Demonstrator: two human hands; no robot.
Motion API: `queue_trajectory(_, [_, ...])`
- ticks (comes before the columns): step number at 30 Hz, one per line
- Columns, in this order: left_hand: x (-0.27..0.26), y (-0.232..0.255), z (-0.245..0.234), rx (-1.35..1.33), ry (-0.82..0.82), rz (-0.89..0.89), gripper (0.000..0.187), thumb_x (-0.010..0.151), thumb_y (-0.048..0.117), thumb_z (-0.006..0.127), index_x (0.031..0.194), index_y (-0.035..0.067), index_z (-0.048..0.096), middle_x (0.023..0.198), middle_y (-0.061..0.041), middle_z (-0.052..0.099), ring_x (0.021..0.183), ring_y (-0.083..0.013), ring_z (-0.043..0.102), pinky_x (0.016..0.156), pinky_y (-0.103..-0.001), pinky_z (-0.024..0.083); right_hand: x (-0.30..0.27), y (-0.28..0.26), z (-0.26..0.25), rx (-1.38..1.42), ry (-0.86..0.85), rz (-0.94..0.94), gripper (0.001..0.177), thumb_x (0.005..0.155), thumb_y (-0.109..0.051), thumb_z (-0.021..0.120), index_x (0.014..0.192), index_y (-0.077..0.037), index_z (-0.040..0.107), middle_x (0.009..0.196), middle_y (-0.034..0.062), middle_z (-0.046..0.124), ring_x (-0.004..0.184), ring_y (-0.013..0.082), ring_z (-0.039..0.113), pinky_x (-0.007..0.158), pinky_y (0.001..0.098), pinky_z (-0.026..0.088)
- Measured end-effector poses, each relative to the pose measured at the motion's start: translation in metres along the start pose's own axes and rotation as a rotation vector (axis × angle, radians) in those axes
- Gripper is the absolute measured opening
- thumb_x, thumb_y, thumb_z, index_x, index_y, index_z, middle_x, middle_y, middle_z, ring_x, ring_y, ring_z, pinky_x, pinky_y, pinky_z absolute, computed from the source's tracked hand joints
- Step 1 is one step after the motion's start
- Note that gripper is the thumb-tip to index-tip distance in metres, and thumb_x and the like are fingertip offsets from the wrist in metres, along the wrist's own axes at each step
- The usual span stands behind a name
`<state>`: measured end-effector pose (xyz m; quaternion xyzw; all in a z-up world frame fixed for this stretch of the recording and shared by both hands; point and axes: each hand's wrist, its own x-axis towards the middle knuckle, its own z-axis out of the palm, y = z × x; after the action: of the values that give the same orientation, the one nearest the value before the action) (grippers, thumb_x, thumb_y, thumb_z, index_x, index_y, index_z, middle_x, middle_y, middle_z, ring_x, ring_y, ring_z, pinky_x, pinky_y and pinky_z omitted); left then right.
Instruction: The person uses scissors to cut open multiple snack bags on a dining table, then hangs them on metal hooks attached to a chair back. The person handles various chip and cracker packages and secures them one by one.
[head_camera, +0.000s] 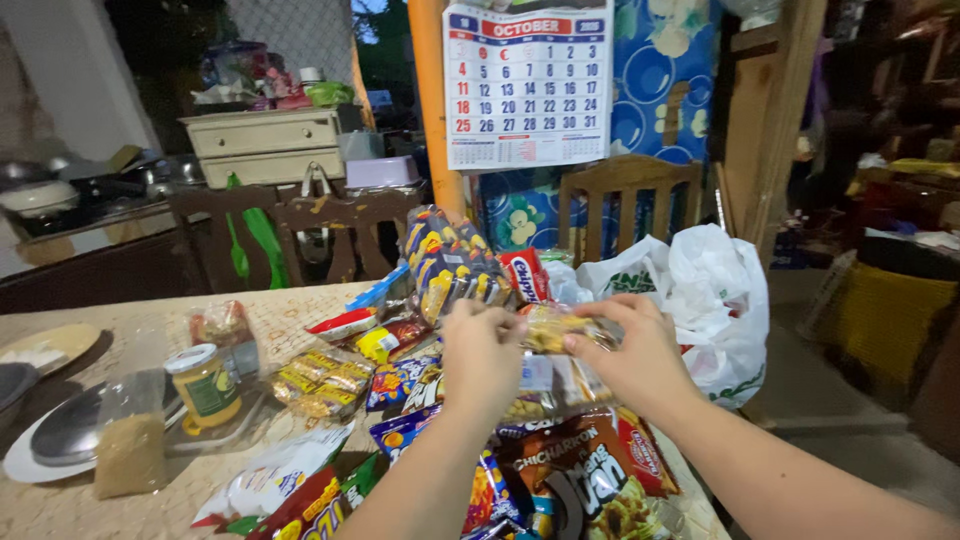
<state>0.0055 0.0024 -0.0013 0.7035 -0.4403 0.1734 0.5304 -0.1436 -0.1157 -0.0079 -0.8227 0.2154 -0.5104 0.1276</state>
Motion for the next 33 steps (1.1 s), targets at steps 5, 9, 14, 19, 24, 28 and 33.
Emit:
queue_trajectory(5, [0.014,-0.035,-0.026,0.120,-0.009,-0.512,0.018,0.083,0.028,0.081,0.094,0.014,0.080,0.104,-0.019,0.077,0.097,-0.0331,0.074,0.090,-0.041,0.055,0.005,0.005,0.028,0.126,-0.141,0.170,0.049,0.076,-0.034,0.086,0.118,-0.012,0.074,0.115,0.0188,0.061,0.104,0.0298,0.065,0.088,0.0393,0.055])
queue_trajectory(9, [0.017,-0.070,-0.039,-0.075,0.156,-0.784,0.021,0.085,0.018,0.075,0.099,0.002,0.078,0.105,-0.023,0.077,0.096,-0.0340,0.075,0.084,-0.044,0.056,0.011,-0.010,0.053,0.635,-0.394,0.667,0.054,0.081,-0.023,0.078,0.132,-0.013,0.062,0.108,0.0119,0.068,0.083,0.0236,0.070,0.071,0.0392,0.060])
queue_trajectory(14, [0.034,-0.109,-0.056,-0.056,0.262,-0.975,0.033,0.084,0.008,0.070,0.115,-0.005,0.066,0.113,-0.024,0.071,0.101,-0.0363,0.071,0.080,-0.046,0.058,0.020,-0.026,0.080,0.704,-0.520,0.693,0.045,0.086,-0.019,0.074,0.130,-0.011,0.063,0.090,0.0082,0.073,0.073,0.0156,0.069,0.064,0.0310,0.056])
queue_trajectory(19, [0.049,-0.136,-0.075,-0.077,0.323,-1.084,0.029,0.091,0.010,0.062,0.114,-0.006,0.071,0.117,-0.022,0.075,0.102,-0.0355,0.076,0.080,-0.048,0.059,0.027,-0.035,0.115,0.805,-0.647,0.659,0.037,0.088,-0.013,0.068,0.124,-0.005,0.068,0.089,0.0063,0.075,0.073,0.0130,0.067,0.063,0.0290,0.054])
queue_trajectory(24, [0.065,-0.153,-0.099,0.356,-0.028,-0.962,0.034,0.091,0.016,0.063,0.119,-0.002,0.071,0.126,-0.022,0.069,0.111,-0.0383,0.069,0.090,-0.047,0.057,0.046,-0.049,0.149,0.714,-0.697,0.632,0.037,0.090,-0.016,0.065,0.127,-0.009,0.068,0.096,0.0014,0.079,0.081,0.0112,0.067,0.069,0.0264,0.052])
queue_trajectory(28, [0.077,-0.178,-0.095,0.337,-0.103,-0.798,0.035,0.089,0.020,0.062,0.117,0.005,0.077,0.120,-0.021,0.073,0.112,-0.0362,0.070,0.097,-0.045,0.055,0.058,-0.059,0.170,0.670,-0.711,0.645,0.037,0.092,-0.021,0.064,0.128,-0.013,0.070,0.101,0.0015,0.076,0.087,0.0102,0.066,0.073,0.0268,0.051])
queue_trajectory(33, [0.097,-0.216,-0.071,0.487,-0.276,-0.495,0.046,0.083,0.025,0.068,0.127,0.011,0.068,0.134,-0.018,0.063,0.131,-0.0357,0.056,0.111,-0.046,0.044,0.072,-0.054,0.201,0.607,-0.777,0.685,0.037,0.094,-0.023,0.063,0.131,-0.019,0.069,0.107,0.0005,0.073,0.091,0.0105,0.062,0.079,0.0282,0.049])
